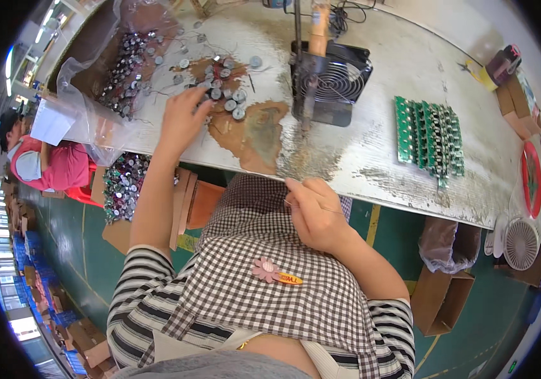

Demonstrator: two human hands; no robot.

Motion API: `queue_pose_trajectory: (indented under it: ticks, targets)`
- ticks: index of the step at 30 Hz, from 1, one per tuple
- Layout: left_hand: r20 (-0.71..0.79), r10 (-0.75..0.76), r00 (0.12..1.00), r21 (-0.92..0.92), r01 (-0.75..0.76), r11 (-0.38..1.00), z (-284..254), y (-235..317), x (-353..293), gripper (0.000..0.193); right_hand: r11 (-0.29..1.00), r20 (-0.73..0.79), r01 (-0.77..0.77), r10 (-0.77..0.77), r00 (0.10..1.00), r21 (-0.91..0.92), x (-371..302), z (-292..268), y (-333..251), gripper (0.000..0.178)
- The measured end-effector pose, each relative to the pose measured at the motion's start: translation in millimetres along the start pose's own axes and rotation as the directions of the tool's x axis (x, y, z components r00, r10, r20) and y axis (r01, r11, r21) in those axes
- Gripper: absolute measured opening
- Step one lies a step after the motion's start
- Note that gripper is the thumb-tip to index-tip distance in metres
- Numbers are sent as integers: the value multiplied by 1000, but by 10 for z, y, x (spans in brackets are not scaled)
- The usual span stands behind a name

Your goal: The person assembles electronics by picking up round wire-connected motors and attaching components onto circuit board strips by hand.

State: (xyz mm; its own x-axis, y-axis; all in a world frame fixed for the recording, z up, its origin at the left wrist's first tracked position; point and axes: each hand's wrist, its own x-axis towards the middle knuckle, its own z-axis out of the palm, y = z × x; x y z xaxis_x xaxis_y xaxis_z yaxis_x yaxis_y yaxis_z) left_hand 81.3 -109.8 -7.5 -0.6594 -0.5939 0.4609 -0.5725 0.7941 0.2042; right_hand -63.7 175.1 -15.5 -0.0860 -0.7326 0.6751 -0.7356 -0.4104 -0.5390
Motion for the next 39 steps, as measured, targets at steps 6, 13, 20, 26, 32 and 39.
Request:
queue_pose_trajectory:
  ticks: [6, 13, 20, 26, 32, 39]
  targets:
    - [281, 233, 931, -176, -189, 966, 257, -97, 336, 49, 995, -42, -92, 91, 995, -31, 6, 221, 144, 35]
    - [-103, 227, 968, 71, -221, 973, -14, -81, 280, 36, 981, -55, -97, 89, 994, -169, 57, 417, 162, 38]
    - [-22, 638, 770, -648, -497, 577, -295, 806, -314, 23, 967, -137, -67, 34, 990, -246, 180, 571, 176, 54]
    - [-65, 631, 773, -786, -429, 444, -45, 972, -410, 9, 964, -118, -111, 85, 989, -241, 85, 548, 218, 64]
    - [109, 603, 790, -824, -267, 500, -110, 1003, -310, 8, 903, -160, -71, 3, 987, -424, 13, 82, 216, 29]
    - [262, 163, 951, -777, 108, 620, -71, 702, -336, 4, 293, -524, -572, 229, 820, -767, -260, -737, 518, 30]
